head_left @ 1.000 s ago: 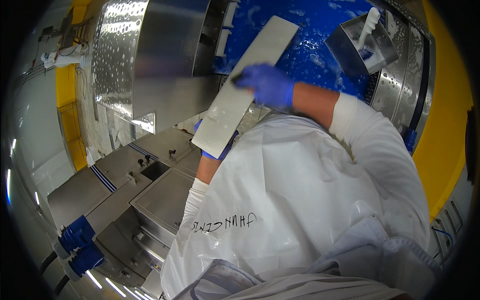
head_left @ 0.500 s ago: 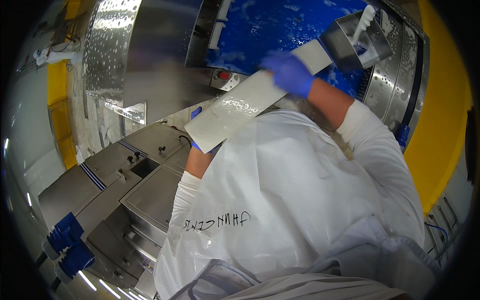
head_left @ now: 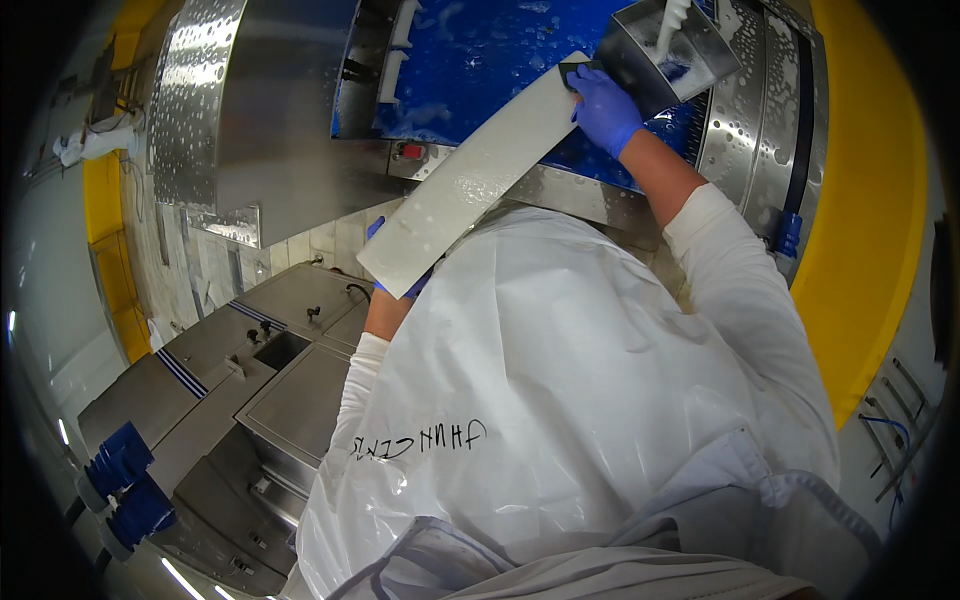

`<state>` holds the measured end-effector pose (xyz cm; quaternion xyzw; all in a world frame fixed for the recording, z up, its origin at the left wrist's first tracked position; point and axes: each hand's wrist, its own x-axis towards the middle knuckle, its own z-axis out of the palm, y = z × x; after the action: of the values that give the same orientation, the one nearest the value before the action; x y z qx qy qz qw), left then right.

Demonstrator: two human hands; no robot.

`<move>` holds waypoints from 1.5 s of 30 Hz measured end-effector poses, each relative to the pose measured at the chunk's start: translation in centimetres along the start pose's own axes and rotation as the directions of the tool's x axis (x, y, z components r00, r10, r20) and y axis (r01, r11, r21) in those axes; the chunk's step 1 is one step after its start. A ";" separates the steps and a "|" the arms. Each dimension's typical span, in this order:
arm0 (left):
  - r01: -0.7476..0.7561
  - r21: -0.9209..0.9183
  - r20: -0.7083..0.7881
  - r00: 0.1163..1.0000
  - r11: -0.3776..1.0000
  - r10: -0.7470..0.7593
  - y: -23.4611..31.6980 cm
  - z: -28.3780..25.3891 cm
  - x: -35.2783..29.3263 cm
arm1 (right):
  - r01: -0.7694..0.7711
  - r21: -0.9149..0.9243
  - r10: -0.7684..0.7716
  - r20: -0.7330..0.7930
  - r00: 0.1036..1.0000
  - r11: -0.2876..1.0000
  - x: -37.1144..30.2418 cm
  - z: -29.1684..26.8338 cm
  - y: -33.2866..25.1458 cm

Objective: The person scrubs a rectangular metal part with a brush in a blue water-filled basin, rinses it, and places it aside. They repeat this process for additional metal parts, handling each one individually.

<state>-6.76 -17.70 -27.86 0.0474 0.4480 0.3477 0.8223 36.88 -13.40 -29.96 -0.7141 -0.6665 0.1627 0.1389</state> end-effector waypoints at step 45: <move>0.056 -0.118 0.082 0.996 0.991 -0.046 2.7 -0.2 -1.4 | 0.592 0.397 -0.672 0.091 0.735 0.701 -2.8 3.0 -12.4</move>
<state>-8.89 -16.55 -25.97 -0.0001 0.3944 0.3508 0.8494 24.21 -15.39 -27.38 -0.3804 -0.8444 0.2986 0.2305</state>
